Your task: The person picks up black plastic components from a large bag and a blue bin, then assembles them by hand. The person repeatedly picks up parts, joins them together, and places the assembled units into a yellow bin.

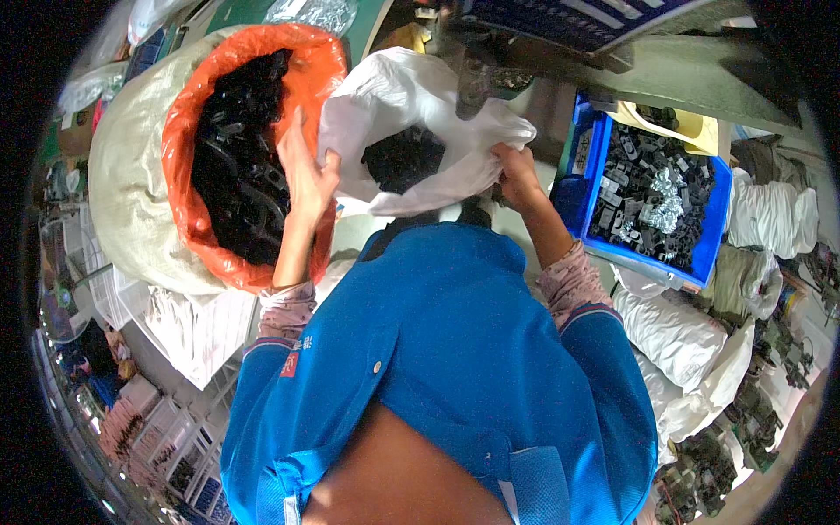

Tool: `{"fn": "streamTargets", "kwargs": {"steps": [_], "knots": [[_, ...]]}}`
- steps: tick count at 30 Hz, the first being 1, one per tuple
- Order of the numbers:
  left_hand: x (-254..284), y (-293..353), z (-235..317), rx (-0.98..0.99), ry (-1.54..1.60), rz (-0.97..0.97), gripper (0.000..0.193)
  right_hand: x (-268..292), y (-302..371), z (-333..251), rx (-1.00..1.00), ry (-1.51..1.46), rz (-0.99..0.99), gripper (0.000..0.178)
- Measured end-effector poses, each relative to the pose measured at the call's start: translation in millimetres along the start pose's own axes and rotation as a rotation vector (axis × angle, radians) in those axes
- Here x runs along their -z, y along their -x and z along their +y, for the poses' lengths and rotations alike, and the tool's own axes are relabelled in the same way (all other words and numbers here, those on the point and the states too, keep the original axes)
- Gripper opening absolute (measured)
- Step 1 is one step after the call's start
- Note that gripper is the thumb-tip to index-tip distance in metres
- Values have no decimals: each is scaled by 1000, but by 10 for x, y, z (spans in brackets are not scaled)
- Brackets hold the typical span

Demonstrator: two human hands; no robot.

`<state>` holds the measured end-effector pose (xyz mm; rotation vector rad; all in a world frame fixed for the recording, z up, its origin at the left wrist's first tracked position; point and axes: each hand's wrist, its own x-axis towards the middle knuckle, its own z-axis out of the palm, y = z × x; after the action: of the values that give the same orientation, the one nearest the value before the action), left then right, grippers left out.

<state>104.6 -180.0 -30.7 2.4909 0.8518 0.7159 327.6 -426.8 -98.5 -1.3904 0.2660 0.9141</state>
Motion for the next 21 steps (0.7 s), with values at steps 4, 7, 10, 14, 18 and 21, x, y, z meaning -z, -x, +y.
{"fn": "streamTargets", "kwargs": {"steps": [4, 7, 10, 14, 18, 21], "knots": [[-472, -560, 406, 166, 419, -427, 64, -19, 98, -22, 10, 61, -23, 32], [-1279, -1080, 326, 73, 183, -652, 71, 188, 3, 211, 98, 115, -67, 28], [-2078, -1331, -7, -94, 81, -574, 58, 119, 120, 118, 199, 266, 16, 32], [-2477, -1717, -149, -6, 193, -390, 19, 344, -59, 41, 450, 731, 345, 31], [-2075, -1907, -72, -118, 224, -443, 25, 398, 17, -136, 506, 998, 334, 31], [-1896, -1538, -318, -241, 180, -248, 37, 155, 185, -418, 606, 1252, 344, 40]]}}
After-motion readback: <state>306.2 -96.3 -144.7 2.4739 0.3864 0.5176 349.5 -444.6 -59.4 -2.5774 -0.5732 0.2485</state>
